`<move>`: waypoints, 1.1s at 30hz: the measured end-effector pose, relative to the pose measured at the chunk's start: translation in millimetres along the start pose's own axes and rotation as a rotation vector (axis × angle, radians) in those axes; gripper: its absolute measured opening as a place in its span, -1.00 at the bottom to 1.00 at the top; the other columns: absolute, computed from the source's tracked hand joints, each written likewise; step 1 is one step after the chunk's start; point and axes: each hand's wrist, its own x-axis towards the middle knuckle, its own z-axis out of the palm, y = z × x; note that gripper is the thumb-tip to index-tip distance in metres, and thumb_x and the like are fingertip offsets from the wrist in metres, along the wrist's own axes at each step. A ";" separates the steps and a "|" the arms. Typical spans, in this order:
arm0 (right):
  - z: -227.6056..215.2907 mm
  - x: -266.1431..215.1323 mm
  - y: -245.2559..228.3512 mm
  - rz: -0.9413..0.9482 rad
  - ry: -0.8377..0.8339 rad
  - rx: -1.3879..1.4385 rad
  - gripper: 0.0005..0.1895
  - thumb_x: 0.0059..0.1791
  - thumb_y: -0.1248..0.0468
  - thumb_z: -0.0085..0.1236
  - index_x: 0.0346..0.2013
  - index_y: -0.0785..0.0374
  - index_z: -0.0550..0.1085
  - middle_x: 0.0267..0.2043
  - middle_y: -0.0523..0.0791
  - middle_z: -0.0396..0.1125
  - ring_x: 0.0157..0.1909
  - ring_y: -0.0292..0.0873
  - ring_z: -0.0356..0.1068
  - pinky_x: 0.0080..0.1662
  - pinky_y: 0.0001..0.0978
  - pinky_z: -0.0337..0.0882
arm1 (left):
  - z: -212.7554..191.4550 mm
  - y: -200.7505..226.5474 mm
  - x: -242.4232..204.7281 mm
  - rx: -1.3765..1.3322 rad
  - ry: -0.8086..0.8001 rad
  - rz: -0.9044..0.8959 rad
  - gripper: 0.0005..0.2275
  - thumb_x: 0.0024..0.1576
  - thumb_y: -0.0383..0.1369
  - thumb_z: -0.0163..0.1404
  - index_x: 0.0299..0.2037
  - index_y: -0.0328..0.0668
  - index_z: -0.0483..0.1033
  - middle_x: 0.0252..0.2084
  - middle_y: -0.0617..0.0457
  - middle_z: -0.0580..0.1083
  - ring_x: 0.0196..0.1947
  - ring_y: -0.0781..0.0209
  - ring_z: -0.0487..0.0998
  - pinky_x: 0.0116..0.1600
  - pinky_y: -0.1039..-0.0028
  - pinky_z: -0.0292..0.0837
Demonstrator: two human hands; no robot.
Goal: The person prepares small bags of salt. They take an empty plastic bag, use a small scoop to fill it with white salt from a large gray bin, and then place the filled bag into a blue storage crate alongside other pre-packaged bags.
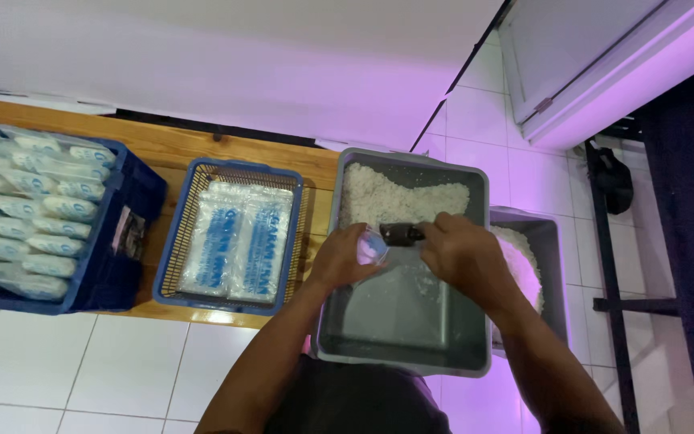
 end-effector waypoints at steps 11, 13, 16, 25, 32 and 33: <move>198.1 -96.2 49.9 0.600 -0.503 0.289 -0.69 0.14 0.11 0.02 -0.30 0.24 0.58 -0.46 -0.01 0.45 -0.33 0.06 0.58 -0.34 -0.13 0.50 | 18.5 -17.8 2.8 -0.036 0.079 0.027 -0.21 -0.14 0.03 0.47 0.24 -0.30 0.52 -0.01 -0.27 0.66 0.01 -0.33 0.71 0.22 0.01 0.56; 218.0 -96.4 47.3 0.702 -0.548 0.417 -0.60 0.12 0.06 -0.07 -0.24 0.28 0.61 -0.38 0.11 0.53 -0.22 0.22 0.65 -0.28 0.03 0.55 | 25.7 -24.1 1.9 -0.033 0.105 0.068 -0.22 -0.16 0.00 0.48 0.23 -0.29 0.53 -0.03 -0.26 0.66 -0.01 -0.34 0.71 0.21 0.00 0.55; 247.6 -85.6 39.6 0.719 -0.557 0.434 -0.63 0.14 0.15 -0.02 -0.07 0.38 0.61 -0.24 0.22 0.58 -0.12 0.29 0.66 -0.16 0.09 0.60 | 24.7 -21.7 1.3 0.005 0.138 0.073 -0.23 -0.15 0.01 0.47 0.24 -0.23 0.51 -0.03 -0.23 0.65 -0.02 -0.31 0.70 0.18 0.00 0.56; 262.4 15.7 1.0 0.885 -0.556 0.629 -0.55 0.22 0.22 -0.16 0.29 0.41 0.48 0.09 0.25 0.52 0.20 0.25 0.57 0.12 0.12 0.60 | 10.5 -8.3 8.0 -0.031 -0.033 -0.067 -0.16 -0.14 0.06 0.42 0.31 -0.29 0.46 0.05 -0.27 0.64 0.05 -0.37 0.69 0.23 -0.06 0.55; 258.2 -12.0 9.5 1.004 -0.488 0.814 -0.52 0.27 0.22 -0.15 0.46 0.34 0.41 0.29 0.23 0.43 0.33 0.25 0.48 0.17 0.16 0.57 | -2.6 2.9 8.3 -0.051 -0.050 -0.112 -0.14 -0.12 0.09 0.43 0.31 -0.34 0.47 0.07 -0.28 0.64 0.10 -0.36 0.67 0.25 -0.04 0.54; 266.3 -22.4 15.0 0.995 -0.448 0.829 -0.51 0.28 0.24 -0.16 0.47 0.38 0.40 0.29 0.27 0.42 0.33 0.31 0.46 0.17 0.23 0.57 | -1.2 3.0 8.7 -0.035 -0.042 -0.099 -0.13 -0.12 0.08 0.43 0.32 -0.34 0.46 0.07 -0.28 0.63 0.10 -0.37 0.67 0.26 -0.05 0.54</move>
